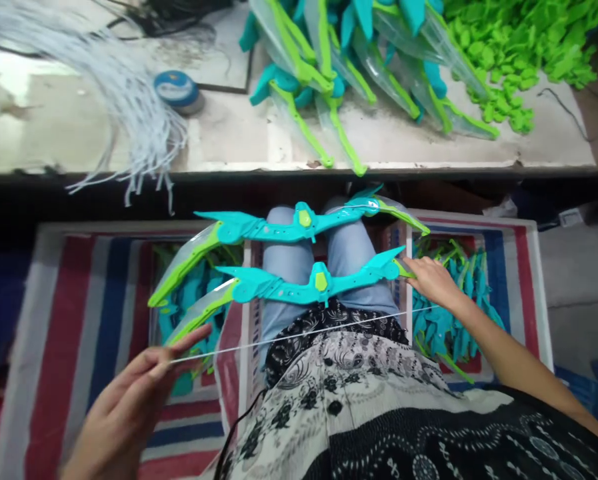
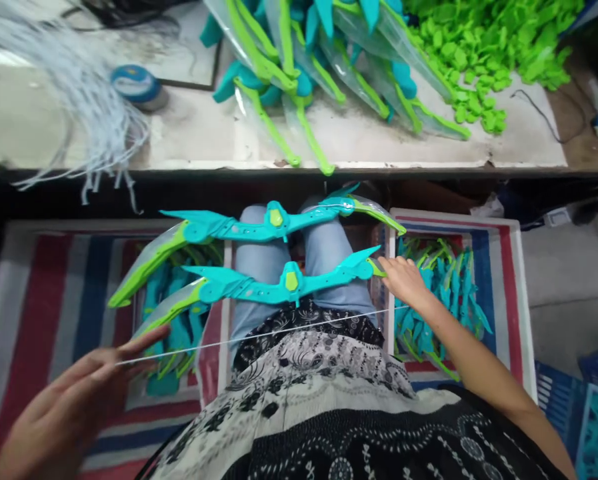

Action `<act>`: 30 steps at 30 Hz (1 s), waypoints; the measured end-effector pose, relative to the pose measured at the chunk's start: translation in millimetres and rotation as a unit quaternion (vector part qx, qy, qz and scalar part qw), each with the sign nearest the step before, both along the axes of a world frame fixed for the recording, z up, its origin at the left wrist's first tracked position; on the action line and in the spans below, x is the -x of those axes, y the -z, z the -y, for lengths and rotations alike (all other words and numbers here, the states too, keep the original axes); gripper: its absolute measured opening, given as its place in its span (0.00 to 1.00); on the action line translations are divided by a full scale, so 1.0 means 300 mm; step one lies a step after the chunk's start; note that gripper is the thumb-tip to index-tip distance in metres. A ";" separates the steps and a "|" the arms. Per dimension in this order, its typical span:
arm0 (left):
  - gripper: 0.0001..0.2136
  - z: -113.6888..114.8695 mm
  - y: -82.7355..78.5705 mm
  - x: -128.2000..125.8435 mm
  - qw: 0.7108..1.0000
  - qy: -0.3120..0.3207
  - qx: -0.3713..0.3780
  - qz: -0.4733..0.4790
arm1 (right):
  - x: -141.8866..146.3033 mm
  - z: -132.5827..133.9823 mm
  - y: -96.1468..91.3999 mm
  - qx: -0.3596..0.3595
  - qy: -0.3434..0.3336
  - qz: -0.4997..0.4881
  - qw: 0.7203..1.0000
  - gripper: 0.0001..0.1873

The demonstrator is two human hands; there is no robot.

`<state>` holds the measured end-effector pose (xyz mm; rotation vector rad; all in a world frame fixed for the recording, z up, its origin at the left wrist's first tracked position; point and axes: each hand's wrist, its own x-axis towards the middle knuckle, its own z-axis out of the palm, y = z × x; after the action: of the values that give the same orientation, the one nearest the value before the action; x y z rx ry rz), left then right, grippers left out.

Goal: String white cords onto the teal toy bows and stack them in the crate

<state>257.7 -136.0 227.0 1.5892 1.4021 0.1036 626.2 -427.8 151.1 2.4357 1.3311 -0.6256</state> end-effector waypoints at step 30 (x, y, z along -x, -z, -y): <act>0.13 0.134 0.070 -0.032 0.853 -0.326 0.065 0.402 | 0.256 -0.481 0.071 -0.103 -0.099 -0.547 0.825 0.34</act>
<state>267.2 -176.2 205.9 0.7214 1.1510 0.9465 549.6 -283.4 129.8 1.9801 2.0515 -2.0932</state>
